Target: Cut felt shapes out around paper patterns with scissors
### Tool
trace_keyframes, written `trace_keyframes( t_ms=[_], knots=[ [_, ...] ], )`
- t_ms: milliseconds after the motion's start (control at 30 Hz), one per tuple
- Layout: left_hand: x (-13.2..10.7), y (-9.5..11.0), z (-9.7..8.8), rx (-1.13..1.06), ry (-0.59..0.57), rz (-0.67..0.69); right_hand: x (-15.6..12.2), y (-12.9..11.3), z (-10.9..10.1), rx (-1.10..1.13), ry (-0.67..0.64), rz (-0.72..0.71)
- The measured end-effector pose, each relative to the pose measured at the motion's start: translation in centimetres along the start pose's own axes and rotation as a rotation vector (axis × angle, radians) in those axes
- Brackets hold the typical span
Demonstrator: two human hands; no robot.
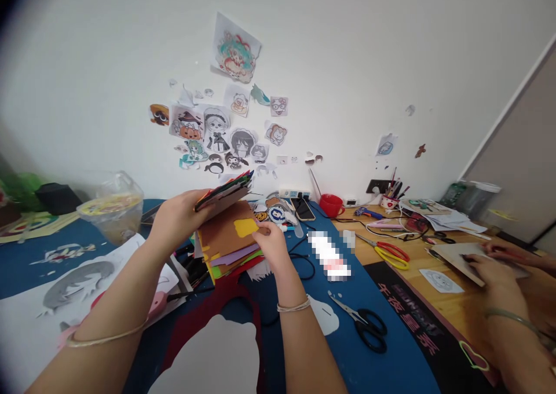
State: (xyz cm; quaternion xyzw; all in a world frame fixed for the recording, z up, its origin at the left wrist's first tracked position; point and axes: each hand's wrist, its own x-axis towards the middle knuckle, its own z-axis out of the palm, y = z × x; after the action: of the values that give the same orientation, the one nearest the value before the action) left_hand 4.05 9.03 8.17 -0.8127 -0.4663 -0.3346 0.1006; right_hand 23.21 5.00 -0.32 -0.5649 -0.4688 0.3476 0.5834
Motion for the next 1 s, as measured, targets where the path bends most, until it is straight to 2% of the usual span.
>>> trace_keyframes(
  t_ms=[133, 200, 333, 400, 467, 533, 633, 700, 833, 1000],
  knots=[
    [0.1, 0.3, 0.2, -0.003, -0.067, 0.061, -0.8, -1.2, 0.7, 0.198, -0.138, 0.027],
    [0.2, 0.5, 0.3, 0.015, -0.120, 0.099, -1.2, -1.9, 1.0, 0.306, -0.187, 0.000],
    [0.1, 0.6, 0.5, 0.068, -0.201, 0.128, -1.5, -3.0, 1.6, 0.657, -0.322, -0.080],
    [0.0, 0.8, 0.6, 0.083, -0.205, 0.154, -1.7, -3.4, 1.8, 0.747, -0.374, -0.111],
    [0.0, 0.9, 0.8, 0.113, -0.179, 0.164, -1.8, -3.6, 2.0, 0.740, -0.383, -0.139],
    [0.0, 1.1, 1.0, 0.143, -0.136, 0.136, -1.6, -3.5, 1.9, 0.599, -0.313, -0.155],
    [0.0, 1.0, 1.0, 0.158, -0.085, 0.069, -0.8, -2.4, 1.0, 0.122, -0.017, -0.102],
    [0.1, 0.8, 0.8, 0.156, -0.042, 0.018, 0.0, -1.3, 0.0, -0.071, 0.096, -0.037],
    [0.1, 0.5, 0.1, 0.111, 0.007, -0.042, 0.9, 0.6, -1.3, -0.311, 0.114, 0.046],
    [0.2, 0.7, -0.1, 0.094, -0.032, -0.045, 0.8, 0.7, -1.0, -0.430, 0.055, 0.015]
  ],
)
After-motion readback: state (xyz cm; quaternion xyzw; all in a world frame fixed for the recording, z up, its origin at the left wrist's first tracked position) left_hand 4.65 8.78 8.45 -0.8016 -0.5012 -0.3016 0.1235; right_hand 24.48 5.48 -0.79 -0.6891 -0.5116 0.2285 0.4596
